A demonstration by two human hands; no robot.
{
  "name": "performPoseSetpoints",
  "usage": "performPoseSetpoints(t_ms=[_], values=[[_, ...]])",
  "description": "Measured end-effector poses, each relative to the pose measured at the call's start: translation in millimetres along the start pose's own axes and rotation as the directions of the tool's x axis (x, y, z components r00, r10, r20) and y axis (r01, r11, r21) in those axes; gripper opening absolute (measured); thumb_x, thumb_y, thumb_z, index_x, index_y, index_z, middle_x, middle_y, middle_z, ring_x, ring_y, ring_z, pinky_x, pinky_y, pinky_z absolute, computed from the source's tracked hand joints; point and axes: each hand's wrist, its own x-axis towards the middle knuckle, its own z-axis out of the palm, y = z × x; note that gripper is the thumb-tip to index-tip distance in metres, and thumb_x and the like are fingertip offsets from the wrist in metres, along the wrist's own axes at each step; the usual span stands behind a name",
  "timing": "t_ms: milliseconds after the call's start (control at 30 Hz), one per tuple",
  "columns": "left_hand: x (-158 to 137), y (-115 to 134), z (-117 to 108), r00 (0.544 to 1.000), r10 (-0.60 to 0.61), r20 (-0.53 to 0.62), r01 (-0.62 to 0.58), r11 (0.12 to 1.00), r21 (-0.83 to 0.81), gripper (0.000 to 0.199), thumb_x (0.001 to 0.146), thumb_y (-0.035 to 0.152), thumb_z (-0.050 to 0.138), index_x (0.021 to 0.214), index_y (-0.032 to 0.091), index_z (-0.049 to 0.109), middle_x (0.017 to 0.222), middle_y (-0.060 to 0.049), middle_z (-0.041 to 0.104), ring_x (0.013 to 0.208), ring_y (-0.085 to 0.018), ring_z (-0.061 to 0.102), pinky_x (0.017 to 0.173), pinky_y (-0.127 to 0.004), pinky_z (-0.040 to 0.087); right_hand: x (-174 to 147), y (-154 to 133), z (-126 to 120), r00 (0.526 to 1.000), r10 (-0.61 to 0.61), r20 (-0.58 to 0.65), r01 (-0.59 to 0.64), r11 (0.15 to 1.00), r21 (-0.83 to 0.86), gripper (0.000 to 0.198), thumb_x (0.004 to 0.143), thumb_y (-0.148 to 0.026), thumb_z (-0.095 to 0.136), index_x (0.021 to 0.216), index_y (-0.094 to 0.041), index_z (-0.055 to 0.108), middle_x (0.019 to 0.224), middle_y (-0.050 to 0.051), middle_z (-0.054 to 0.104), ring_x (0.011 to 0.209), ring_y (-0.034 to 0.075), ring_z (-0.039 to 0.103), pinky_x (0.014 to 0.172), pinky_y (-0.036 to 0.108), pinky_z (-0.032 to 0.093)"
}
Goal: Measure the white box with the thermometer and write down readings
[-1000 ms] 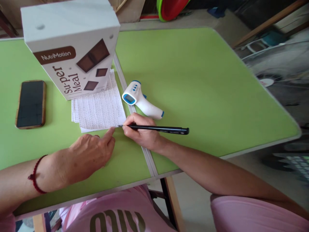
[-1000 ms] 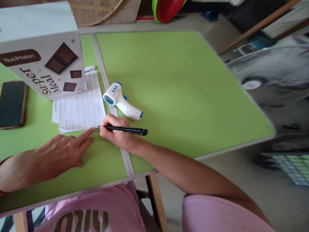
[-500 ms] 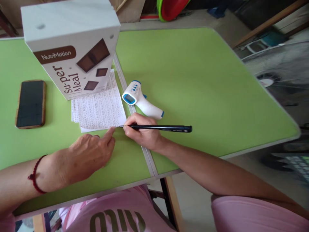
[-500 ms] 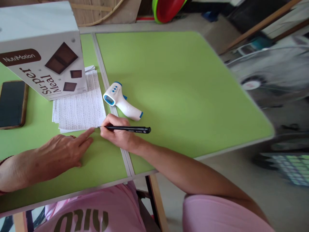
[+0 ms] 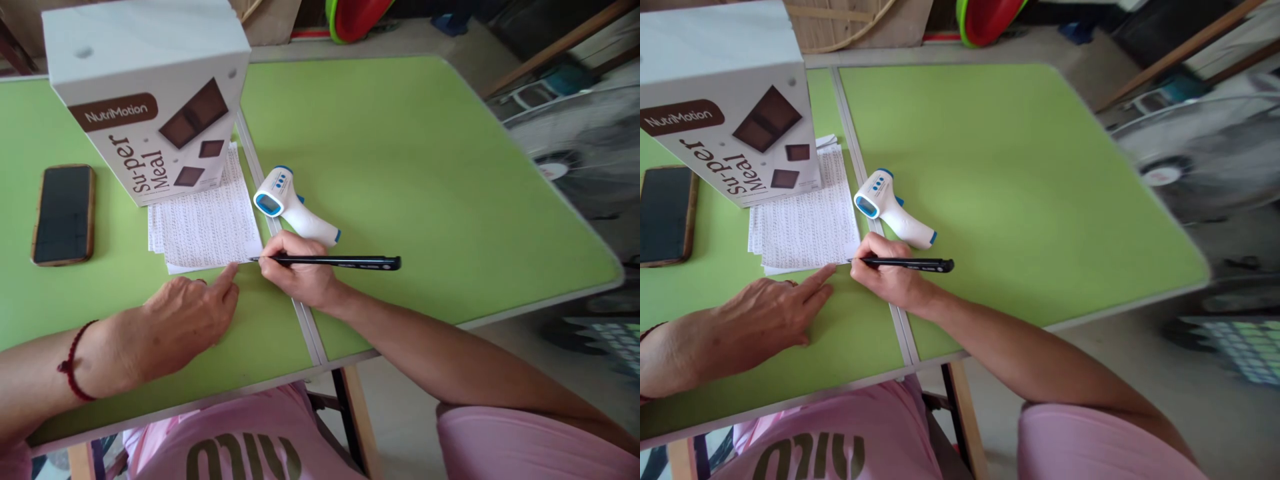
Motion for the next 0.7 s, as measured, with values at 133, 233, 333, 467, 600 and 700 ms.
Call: performPoseSetpoints(t_ms=[133, 233, 333, 467, 600, 700], values=[[0.8, 0.0, 2.2, 1.0, 0.006, -0.014, -0.006, 1.0, 0.0, 0.052, 0.084, 0.011, 0.06, 0.135, 0.009, 0.05, 0.15, -0.024, 0.038, 0.065, -0.015, 0.066, 0.051, -0.028, 0.051, 0.3, -0.5, -0.5, 1.0, -0.009, 0.003, 0.009, 1.0, 0.007, 0.015, 0.08, -0.018, 0.056, 0.067, -0.022, 0.049, 0.056, -0.005, 0.059, 0.046, 0.008, 0.05, 0.043, 0.021, 0.04], [1.3, -0.3, 4.3, 1.0, 0.014, -0.01, -0.014, 1.0, -0.01, 0.051, 0.084, 0.013, 0.063, 0.134, 0.009, 0.051, 0.149, -0.024, 0.039, 0.065, -0.017, 0.066, 0.05, -0.03, 0.051, 1.0, -1.2, -1.4, 1.0, -0.02, 0.004, 0.02, 1.0, 0.008, 0.016, 0.08, -0.017, 0.056, 0.066, -0.021, 0.048, 0.056, -0.005, 0.058, 0.045, 0.007, 0.049, 0.042, 0.02, 0.039], [1.7, -0.4, 5.6, 1.0, 0.006, -0.012, -0.006, 1.0, -0.015, 0.051, 0.084, 0.014, 0.063, 0.133, 0.011, 0.052, 0.149, -0.023, 0.039, 0.063, -0.015, 0.066, 0.049, -0.028, 0.05, 1.5, -1.0, -2.1, 1.0, -0.024, -0.003, 0.024, 1.0, 0.004, 0.016, 0.079, -0.016, 0.056, 0.066, -0.021, 0.048, 0.055, -0.005, 0.057, 0.044, 0.007, 0.048, 0.042, 0.02, 0.038], [1.8, 0.1, 7.4, 1.0, -0.002, -0.022, 0.001, 1.0, -0.012, 0.051, 0.082, 0.016, 0.066, 0.132, 0.013, 0.053, 0.149, -0.023, 0.039, 0.064, -0.015, 0.066, 0.05, -0.027, 0.049, 1.1, 0.4, -2.3, 0.999, -0.02, -0.035, 0.02, 1.0, -0.002, 0.016, 0.078, -0.016, 0.056, 0.066, -0.022, 0.048, 0.055, -0.005, 0.058, 0.045, 0.008, 0.049, 0.043, 0.021, 0.039], [0.7, 0.7, 8.5, 0.998, -0.008, -0.066, 0.007, 1.0, -0.01, 0.05, 0.081, 0.019, 0.067, 0.129, 0.012, 0.055, 0.15, -0.024, 0.038, 0.059, -0.014, 0.063, 0.047, -0.028, 0.048, 0.8, 1.2, -1.1, 0.999, -0.026, -0.025, 0.027, 1.0, 0.015, 0.015, 0.081, -0.018, 0.057, 0.068, -0.022, 0.05, 0.059, -0.004, 0.062, 0.047, 0.008, 0.05, 0.044, 0.022, 0.04], [0.0, 0.9, 8.6, 0.997, -0.013, -0.081, 0.012, 1.0, -0.008, 0.05, 0.081, 0.017, 0.067, 0.13, 0.011, 0.054, 0.15, -0.024, 0.038, 0.06, -0.013, 0.063, 0.048, -0.028, 0.047, 0.5, 1.4, 0.0, 0.999, -0.035, -0.014, 0.036, 0.999, 0.025, 0.015, 0.081, -0.019, 0.058, 0.069, -0.023, 0.051, 0.059, -0.004, 0.062, 0.048, 0.009, 0.052, 0.044, 0.022, 0.041]])
